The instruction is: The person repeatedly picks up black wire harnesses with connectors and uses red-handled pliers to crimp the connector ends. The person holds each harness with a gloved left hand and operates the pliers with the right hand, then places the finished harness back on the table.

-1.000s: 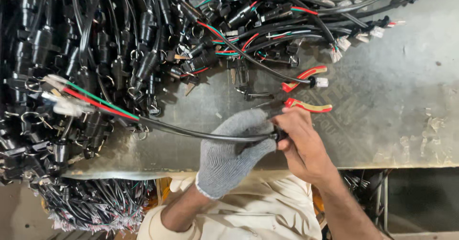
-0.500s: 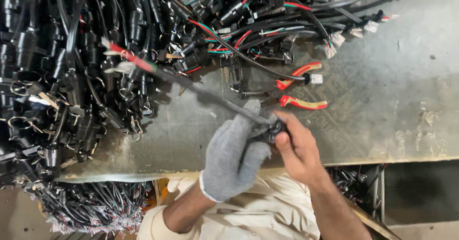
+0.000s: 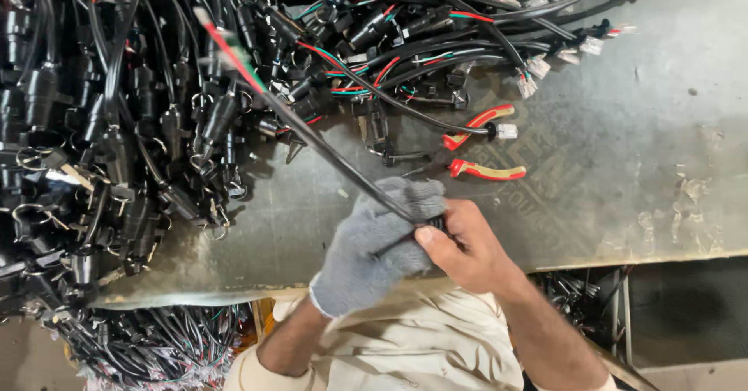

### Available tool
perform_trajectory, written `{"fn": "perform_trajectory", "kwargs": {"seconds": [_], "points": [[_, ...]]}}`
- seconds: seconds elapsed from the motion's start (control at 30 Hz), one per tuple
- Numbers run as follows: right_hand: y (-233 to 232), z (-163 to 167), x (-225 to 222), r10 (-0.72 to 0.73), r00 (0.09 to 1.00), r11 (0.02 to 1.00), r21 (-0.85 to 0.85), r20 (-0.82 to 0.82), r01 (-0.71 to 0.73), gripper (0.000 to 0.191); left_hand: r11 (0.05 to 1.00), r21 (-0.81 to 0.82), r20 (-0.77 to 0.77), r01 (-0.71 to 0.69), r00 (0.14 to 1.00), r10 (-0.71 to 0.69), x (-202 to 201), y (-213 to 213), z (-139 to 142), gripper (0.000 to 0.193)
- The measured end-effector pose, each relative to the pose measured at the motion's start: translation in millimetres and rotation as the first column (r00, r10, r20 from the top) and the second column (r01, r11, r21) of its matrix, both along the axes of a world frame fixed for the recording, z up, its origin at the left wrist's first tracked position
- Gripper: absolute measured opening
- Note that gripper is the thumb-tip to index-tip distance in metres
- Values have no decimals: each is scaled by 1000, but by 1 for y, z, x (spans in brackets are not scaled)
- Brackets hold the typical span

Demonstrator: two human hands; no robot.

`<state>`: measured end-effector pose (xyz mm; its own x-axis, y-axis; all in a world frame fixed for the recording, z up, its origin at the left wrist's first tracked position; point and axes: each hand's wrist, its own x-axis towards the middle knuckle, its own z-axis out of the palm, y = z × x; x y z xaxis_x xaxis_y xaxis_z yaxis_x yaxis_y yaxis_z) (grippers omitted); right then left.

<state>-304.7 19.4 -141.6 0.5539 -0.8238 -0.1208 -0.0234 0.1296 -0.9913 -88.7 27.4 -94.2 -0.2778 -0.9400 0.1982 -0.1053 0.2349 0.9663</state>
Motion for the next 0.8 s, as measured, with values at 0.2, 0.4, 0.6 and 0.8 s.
{"fn": "perform_trajectory", "kwargs": {"seconds": [0.2,0.4,0.6,0.8], "points": [[12,-35,-18,217,879,827,399,424,-397,76,946,-25,-142,324,935,-324,17,-7,-3,35],[34,-69,-4,-73,901,902,414,428,-123,77,953,232,-224,196,964,-144,5,-2,2,14],[29,-49,31,-533,840,834,230,100,502,65,996,61,-285,58,958,-39,-7,-15,-8,39],[-29,21,6,-422,848,517,-854,-321,-66,81,978,208,-364,-1,928,78,3,-3,-21,29]]}}
